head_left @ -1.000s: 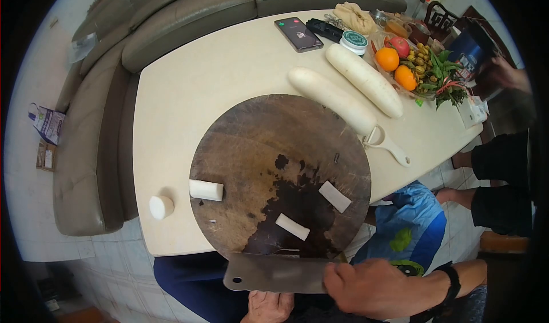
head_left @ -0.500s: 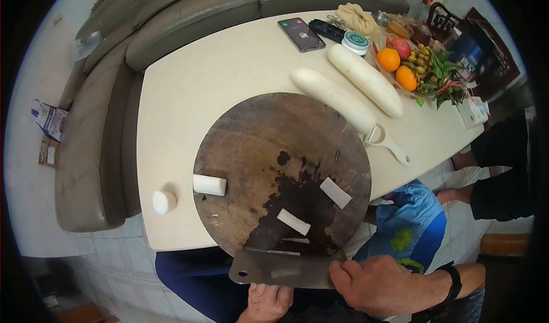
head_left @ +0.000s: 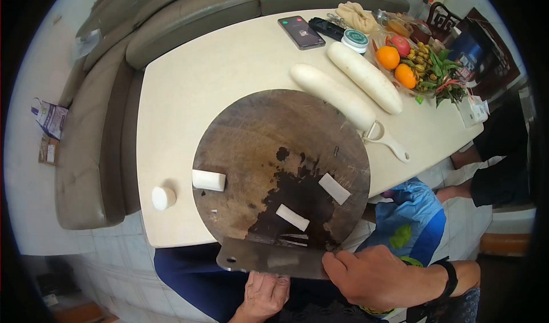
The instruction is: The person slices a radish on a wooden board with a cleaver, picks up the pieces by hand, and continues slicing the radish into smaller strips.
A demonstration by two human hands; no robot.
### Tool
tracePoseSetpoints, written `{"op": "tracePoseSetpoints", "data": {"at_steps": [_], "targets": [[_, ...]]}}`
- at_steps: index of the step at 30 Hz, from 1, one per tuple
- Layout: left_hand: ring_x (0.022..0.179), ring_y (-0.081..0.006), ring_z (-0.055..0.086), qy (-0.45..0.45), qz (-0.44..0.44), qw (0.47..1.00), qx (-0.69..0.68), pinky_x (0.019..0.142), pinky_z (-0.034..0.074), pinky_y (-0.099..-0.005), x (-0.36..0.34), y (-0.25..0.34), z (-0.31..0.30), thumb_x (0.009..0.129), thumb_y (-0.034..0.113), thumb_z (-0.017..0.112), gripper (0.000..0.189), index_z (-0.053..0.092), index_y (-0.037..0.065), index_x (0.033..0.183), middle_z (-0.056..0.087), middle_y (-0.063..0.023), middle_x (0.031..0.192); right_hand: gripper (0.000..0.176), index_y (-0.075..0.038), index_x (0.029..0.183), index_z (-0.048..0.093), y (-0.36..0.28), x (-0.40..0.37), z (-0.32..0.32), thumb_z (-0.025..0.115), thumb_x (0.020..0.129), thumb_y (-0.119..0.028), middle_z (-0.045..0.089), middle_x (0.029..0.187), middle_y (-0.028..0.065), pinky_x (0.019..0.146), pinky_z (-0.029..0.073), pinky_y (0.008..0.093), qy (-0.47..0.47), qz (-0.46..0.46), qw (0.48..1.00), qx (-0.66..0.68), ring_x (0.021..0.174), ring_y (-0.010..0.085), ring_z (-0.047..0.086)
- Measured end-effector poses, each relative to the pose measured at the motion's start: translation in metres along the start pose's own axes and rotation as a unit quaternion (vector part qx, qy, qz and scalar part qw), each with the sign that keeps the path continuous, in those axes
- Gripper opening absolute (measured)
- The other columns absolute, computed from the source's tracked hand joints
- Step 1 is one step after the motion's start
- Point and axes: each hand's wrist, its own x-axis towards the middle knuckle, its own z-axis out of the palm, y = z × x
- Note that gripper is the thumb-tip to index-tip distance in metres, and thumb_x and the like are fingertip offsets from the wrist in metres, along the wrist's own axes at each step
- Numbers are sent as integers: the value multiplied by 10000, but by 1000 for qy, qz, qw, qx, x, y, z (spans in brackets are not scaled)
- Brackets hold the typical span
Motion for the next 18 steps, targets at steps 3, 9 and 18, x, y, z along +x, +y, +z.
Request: {"op": "tracePoseSetpoints", "data": {"at_steps": [3,9,18], "targets": [[925,-351,616,-23,4,1000,-18,834,491,-442,-6,-2,-1,673,20,693,336,659,-18,1005,605,-177,1003,434,133,1038,510,-10,-8,-5,600,686,-104,520,687,108,373,440,326,-13,-15,999,-42,486,212,581],[910,-358,613,-40,-2,999,-10,805,494,-439,-8,0,-2,675,43,692,342,659,-5,1012,609,-173,1007,435,157,1029,503,-10,-10,-3,598,685,-92,528,676,116,373,441,325,-27,-4,998,-65,478,221,584],[793,-293,596,9,16,1000,-9,706,510,-377,1,-4,0,710,-1,664,207,666,1,916,608,-140,904,238,97,815,519,-4,18,3,621,663,-56,564,673,178,396,470,340,10,-20,999,33,519,274,624]]}}
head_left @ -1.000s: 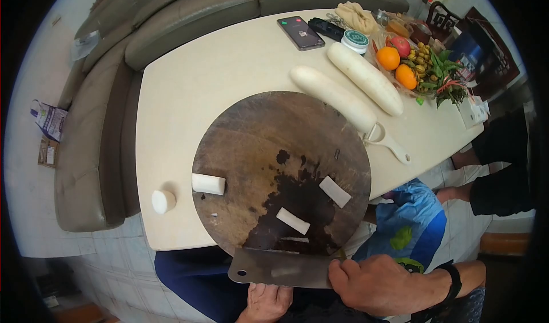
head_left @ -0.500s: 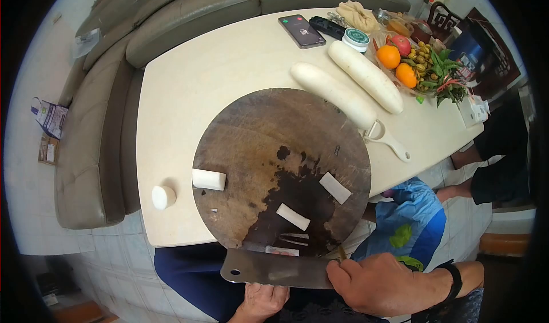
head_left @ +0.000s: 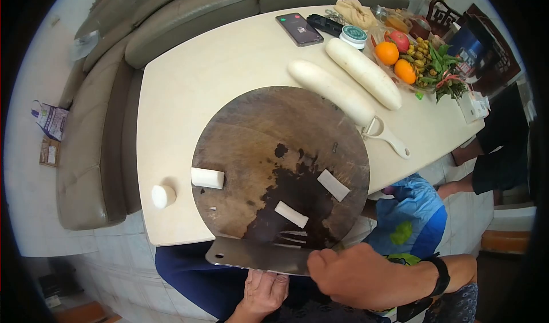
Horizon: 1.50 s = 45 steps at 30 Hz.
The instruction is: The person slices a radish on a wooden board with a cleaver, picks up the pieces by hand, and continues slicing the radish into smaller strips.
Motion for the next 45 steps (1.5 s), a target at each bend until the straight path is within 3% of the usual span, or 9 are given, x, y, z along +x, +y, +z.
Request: {"op": "tracePoseSetpoints", "data": {"at_steps": [2,12,19,21,24,27,36,39,45], "targets": [[868,-385,605,4,-2,1000,-14,753,491,-465,-6,-1,5,647,-18,690,370,637,-27,1013,595,-195,1002,227,91,807,517,1,-9,-4,618,668,-57,563,676,180,400,473,346,-16,23,1000,-5,519,281,622],[963,-349,594,-19,-5,1000,9,842,464,-441,-16,-1,5,665,59,688,363,667,25,1026,603,-159,1050,416,109,1053,477,-5,-30,-11,602,708,-86,545,725,142,395,447,381,-78,54,995,-20,506,276,595],[959,-346,595,-22,-7,1000,9,840,463,-450,-24,-3,6,663,82,703,371,661,15,1026,602,-162,1048,282,82,922,522,-8,-22,-2,599,732,-112,554,661,147,416,472,381,-56,58,995,-54,503,294,607],[960,-346,595,-16,-8,1000,6,849,458,-456,-23,-4,10,665,89,709,380,658,14,1034,602,-168,1047,247,58,901,522,-9,-14,5,589,704,-74,560,791,171,518,457,336,-48,26,997,-59,693,254,607],[978,-354,588,1,-21,1000,4,909,434,-468,-16,1,9,678,110,704,378,661,34,1045,599,-191,1041,256,48,913,529,-17,1,5,599,696,-70,585,828,211,534,487,312,-43,11,995,-93,719,274,642],[984,-401,563,7,-49,998,-25,848,470,-483,-6,9,1,757,4,666,315,614,-28,1066,567,-212,1080,151,48,776,521,-2,11,38,597,713,-66,591,626,211,459,495,380,141,-29,989,-20,564,322,639],[1125,-390,511,54,-62,995,-47,958,432,-459,15,14,-6,785,34,678,431,548,-43,1189,525,-206,1208,207,-22,967,592,18,-6,33,586,859,-198,623,645,136,510,496,409,177,150,972,29,584,332,632],[1157,-391,494,56,-57,996,-47,974,422,-460,19,9,-6,787,38,676,445,539,-38,1203,509,-207,1243,281,-44,1051,590,15,-13,28,622,840,-227,630,693,119,511,492,408,276,118,954,7,603,324,634],[1153,-393,498,68,-74,992,-72,973,421,-452,13,9,-10,793,32,669,431,554,-13,1206,510,-210,1256,428,-66,1123,559,37,-15,10,692,776,-278,590,855,131,582,501,411,275,128,952,-50,695,321,627]]}}
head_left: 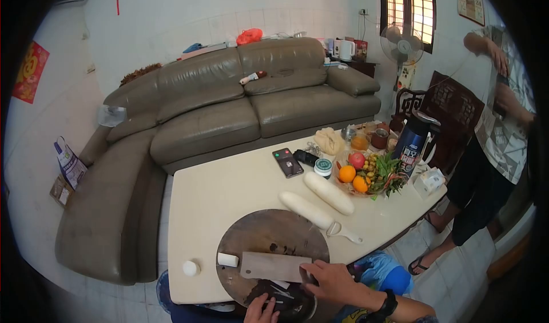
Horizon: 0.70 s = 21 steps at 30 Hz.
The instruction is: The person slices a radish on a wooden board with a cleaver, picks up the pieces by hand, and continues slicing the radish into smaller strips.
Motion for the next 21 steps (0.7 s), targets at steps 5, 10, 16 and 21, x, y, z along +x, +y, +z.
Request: {"op": "tracePoseSetpoints", "data": {"at_steps": [5,10,16,21], "targets": [[1125,-383,525,74,-83,993,-33,944,447,-410,8,-6,-21,849,47,622,298,616,11,1145,527,-222,1243,479,-74,1146,562,42,11,5,720,741,-275,582,867,122,616,496,422,43,-6,999,-9,732,317,622],[1180,-332,512,122,-183,965,-143,972,432,-415,22,-38,-57,888,102,599,288,609,-9,1153,543,-189,1271,478,-67,1156,564,64,24,-2,712,749,-267,578,880,131,634,493,417,28,6,999,-31,782,320,619],[1242,-334,464,178,-250,637,-707,1046,351,-496,-30,-129,-91,910,263,586,414,556,18,1242,531,-171,1307,448,-81,1174,553,62,39,-14,682,778,-245,547,874,127,632,495,411,-50,-15,997,-58,781,314,599],[1244,-357,447,152,-214,504,-823,1089,239,-576,-66,-164,-92,874,394,600,559,501,52,1305,516,-167,1324,437,-108,1196,551,60,53,-23,667,795,-238,549,885,95,628,501,401,-118,-40,987,-96,762,302,594]]}}
